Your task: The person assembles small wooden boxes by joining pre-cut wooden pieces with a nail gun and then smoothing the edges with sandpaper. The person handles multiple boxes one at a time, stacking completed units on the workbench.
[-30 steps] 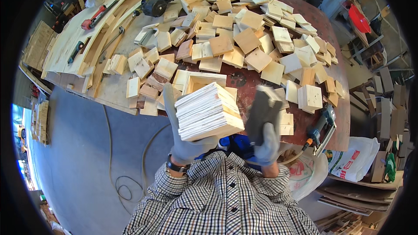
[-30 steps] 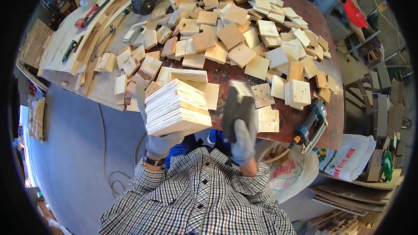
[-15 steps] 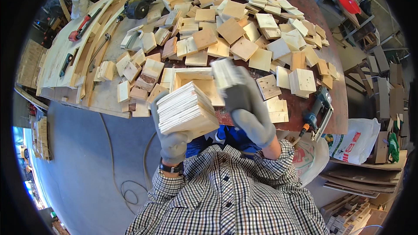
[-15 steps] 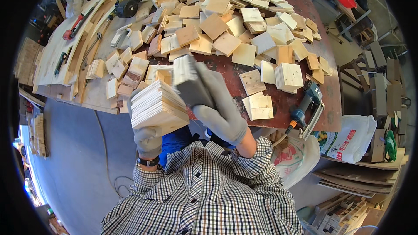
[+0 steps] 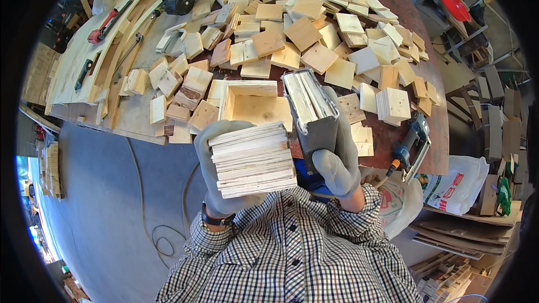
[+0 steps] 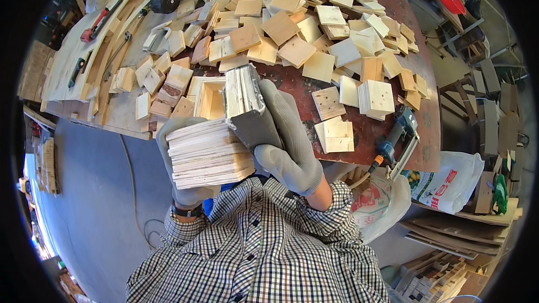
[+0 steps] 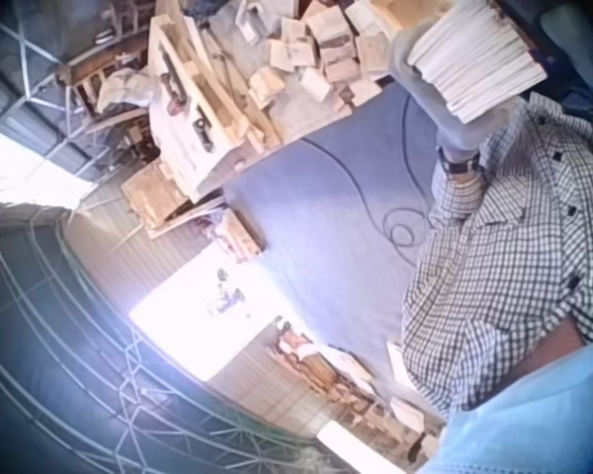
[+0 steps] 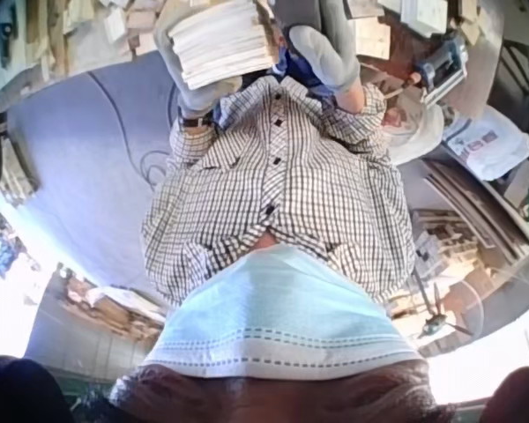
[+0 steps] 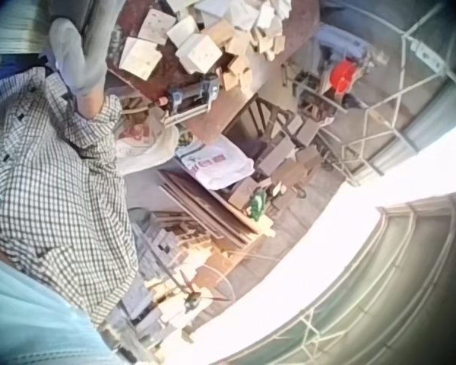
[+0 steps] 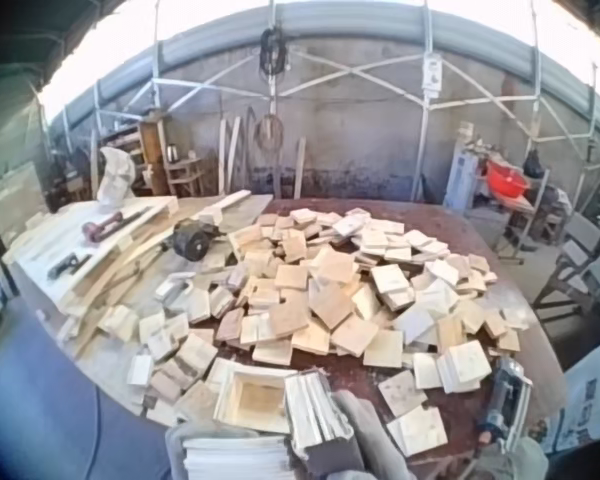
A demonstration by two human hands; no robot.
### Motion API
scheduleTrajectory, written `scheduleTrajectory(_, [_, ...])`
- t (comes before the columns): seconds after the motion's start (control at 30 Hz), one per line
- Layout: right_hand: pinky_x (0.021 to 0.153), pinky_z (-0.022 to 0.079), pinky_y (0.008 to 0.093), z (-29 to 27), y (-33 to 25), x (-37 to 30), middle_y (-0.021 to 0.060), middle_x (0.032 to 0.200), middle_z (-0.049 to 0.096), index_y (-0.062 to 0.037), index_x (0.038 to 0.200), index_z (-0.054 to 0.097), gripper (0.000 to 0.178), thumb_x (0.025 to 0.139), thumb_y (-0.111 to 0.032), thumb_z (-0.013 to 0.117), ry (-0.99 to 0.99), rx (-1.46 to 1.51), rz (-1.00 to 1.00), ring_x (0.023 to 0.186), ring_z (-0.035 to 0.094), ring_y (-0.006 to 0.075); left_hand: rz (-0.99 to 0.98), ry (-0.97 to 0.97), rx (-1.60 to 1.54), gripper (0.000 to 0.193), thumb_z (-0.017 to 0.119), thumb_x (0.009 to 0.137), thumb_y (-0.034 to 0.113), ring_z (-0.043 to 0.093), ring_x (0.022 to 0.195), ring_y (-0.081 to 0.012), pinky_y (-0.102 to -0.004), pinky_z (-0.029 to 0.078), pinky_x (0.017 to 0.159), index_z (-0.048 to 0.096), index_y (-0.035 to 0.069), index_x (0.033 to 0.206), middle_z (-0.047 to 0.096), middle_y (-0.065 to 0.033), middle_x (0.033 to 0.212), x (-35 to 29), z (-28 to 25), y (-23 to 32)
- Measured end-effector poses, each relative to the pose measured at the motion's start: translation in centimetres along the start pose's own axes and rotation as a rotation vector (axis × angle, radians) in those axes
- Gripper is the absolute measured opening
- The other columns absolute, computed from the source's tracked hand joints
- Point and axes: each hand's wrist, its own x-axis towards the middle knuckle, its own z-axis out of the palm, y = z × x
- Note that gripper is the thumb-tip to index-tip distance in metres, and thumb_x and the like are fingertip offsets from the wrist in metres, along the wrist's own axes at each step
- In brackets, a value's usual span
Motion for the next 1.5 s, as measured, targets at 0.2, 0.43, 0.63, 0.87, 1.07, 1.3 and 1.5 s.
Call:
scheduleTrajectory(0.2, [0.126, 0.025, 0.0491, 0.3, -1.7, 0.6, 0.0283, 0.164, 0.039, 0.0113, 0.164, 0.029, 0.086, 0.098, -0.031, 0.065, -0.034, -0.021, 0.011, 0.150, 0.040, 0.0395, 0.207, -0.115, 0.227, 0.103, 0.098, 0.070, 0.047, 0.062, 0.113, -0.0266, -0.0408, 0.050, 0.100, 0.044, -0.001, 0.144, 0.061, -0.0169, 0.129, 1.7, 0.2, 1.5])
scheduleTrajectory(0.43, [0.121, 0.034, 0.0448, -1.8, 2.1, -2.2, 0.0271, 0.158, 0.044, 0.0087, 0.162, 0.035, 0.078, 0.099, -0.027, 0.062, -0.198, -0.232, 0.026, 0.137, 0.050, 0.0377, -0.105, -0.067, -0.182, 0.106, 0.095, 0.075, 0.051, 0.061, 0.120, -0.0269, -0.0411, 0.052, 0.102, 0.039, -0.002, 0.148, 0.059, -0.0175, 0.131, -0.6, -1.1, 0.5])
scheduleTrajectory(0.63, [0.125, 0.031, 0.0410, 0.5, 3.1, -3.7, 0.0221, 0.167, 0.040, 0.0063, 0.168, 0.022, 0.079, 0.105, -0.025, 0.057, 0.188, 0.084, 0.254, 0.150, 0.044, 0.0308, -0.193, 0.076, -0.138, 0.110, 0.094, 0.075, 0.055, 0.066, 0.119, -0.0287, -0.0426, 0.056, 0.101, 0.036, 0.000, 0.151, 0.059, -0.0211, 0.136, 0.1, -0.2, 3.4])
scheduleTrajectory(0.87, [0.122, 0.033, 0.0450, 0.7, -4.4, 3.4, 0.0252, 0.161, 0.042, 0.0088, 0.165, 0.029, 0.078, 0.102, -0.024, 0.061, -0.122, -0.075, -0.193, 0.145, 0.046, 0.0352, 0.174, -0.111, 0.325, 0.111, 0.097, 0.073, 0.052, 0.067, 0.115, -0.0296, -0.0431, 0.057, 0.099, 0.038, -0.001, 0.150, 0.061, -0.0206, 0.133, 0.9, -0.7, 2.6])
scheduleTrajectory(1.07, [0.121, 0.033, 0.0388, 1.3, 3.4, -3.3, 0.0179, 0.152, 0.048, 0.0009, 0.167, 0.031, 0.073, 0.106, -0.027, 0.060, -0.049, 0.119, 0.457, 0.141, 0.047, 0.0267, -0.176, 0.149, -0.186, 0.117, 0.098, 0.071, 0.052, 0.067, 0.113, -0.0266, -0.0393, 0.055, 0.095, 0.032, 0.001, 0.153, 0.061, -0.0188, 0.131, 0.2, -0.2, 3.3])
scheduleTrajectory(1.3, [0.119, 0.036, 0.0410, 1.0, -2.7, 1.4, 0.0188, 0.152, 0.049, 0.0058, 0.165, 0.031, 0.076, 0.101, -0.020, 0.063, 0.071, 0.049, 0.098, 0.140, 0.050, 0.0281, -0.037, 0.012, -0.095, 0.108, 0.095, 0.074, 0.057, 0.068, 0.108, -0.0251, -0.0396, 0.053, 0.096, 0.038, 0.001, 0.146, 0.067, -0.0194, 0.123, 1.2, -0.8, 2.2])
scheduleTrajectory(1.5, [0.124, 0.029, 0.0434, 2.9, -1.3, 0.2, 0.0250, 0.164, 0.039, 0.0104, 0.165, 0.028, 0.079, 0.100, -0.019, 0.061, 0.013, -0.041, 0.020, 0.148, 0.042, 0.0334, 0.151, -0.051, 0.200, 0.099, 0.096, 0.073, 0.036, 0.060, 0.115, -0.0242, -0.0384, 0.049, 0.100, 0.042, -0.001, 0.147, 0.060, -0.0154, 0.128, 1.1, -0.7, 1.6])
